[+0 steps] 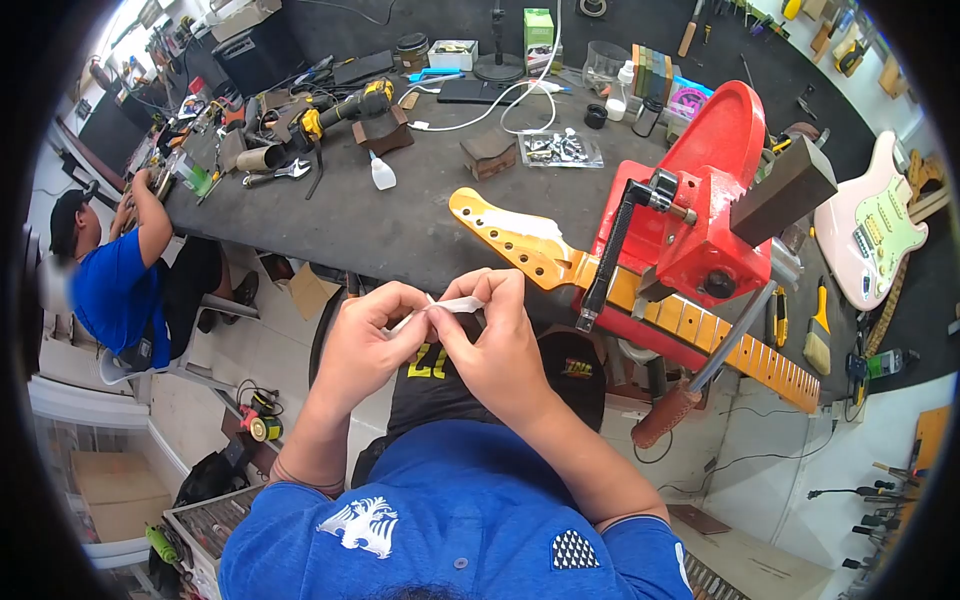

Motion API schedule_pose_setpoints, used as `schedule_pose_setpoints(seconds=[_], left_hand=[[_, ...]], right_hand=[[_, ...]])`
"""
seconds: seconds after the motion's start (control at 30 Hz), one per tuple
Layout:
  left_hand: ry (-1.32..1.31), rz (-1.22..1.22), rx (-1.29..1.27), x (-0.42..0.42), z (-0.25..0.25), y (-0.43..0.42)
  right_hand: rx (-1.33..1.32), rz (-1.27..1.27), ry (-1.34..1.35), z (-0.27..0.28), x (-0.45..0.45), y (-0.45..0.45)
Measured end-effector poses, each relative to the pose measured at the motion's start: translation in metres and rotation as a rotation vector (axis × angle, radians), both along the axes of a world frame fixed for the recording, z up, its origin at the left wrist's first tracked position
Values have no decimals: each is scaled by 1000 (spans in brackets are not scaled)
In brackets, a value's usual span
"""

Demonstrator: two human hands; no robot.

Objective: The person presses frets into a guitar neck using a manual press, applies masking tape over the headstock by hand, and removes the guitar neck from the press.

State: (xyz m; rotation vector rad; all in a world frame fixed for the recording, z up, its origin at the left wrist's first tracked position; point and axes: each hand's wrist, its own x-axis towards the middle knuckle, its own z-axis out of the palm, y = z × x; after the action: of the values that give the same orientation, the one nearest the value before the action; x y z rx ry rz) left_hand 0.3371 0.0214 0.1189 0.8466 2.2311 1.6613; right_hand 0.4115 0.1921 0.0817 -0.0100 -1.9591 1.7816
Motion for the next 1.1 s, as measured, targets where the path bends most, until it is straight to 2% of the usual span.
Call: schedule_pose_setpoints(seconds=[0.1,0.2,0.27,0.3,0.4,0.47,0.53,0.6,0.67,0.83,0.87,0.93,1.0,1.07,1.1], left_hand=[[266,88,-96,3,0,2],[790,166,-151,-2,-13,5],[870,250,-154,0,-10,8],[909,293,-155,1,-9,8],[1016,324,-421,-28,-18,-2],[828,367,-656,-77,-52,-18],[969,369,-633,-119,-63,-40],[974,463,-538,-153,-67,-59],[942,442,-565,-177,-69,-74],[889,445,-709,-183,-57,-78],[977,540,-788,-177,-52,-77],[949,693,-493,-159,-42,-69],[702,476,-144,-109,-14,-34],[305,-21,37,-68,5,-2],[219,-152,74,-57,11,12]], right_hand=[[131,-38,-15,11,-1,-1],[289,-66,106,15,-9,-7],[442,-99,280,9,-18,-11],[407,-96,314,10,-22,-13],[364,-70,384,23,-16,-28],[330,57,528,44,-4,-44],[127,172,282,46,4,-46],[-143,235,55,36,-4,-31],[-495,326,-20,26,-6,-21],[-492,299,-131,18,-2,1],[-458,279,-154,14,-1,4],[-388,245,-197,8,-3,12],[-422,202,-176,11,-6,16],[-407,162,-159,14,-7,22],[-380,140,-146,16,-6,26]])
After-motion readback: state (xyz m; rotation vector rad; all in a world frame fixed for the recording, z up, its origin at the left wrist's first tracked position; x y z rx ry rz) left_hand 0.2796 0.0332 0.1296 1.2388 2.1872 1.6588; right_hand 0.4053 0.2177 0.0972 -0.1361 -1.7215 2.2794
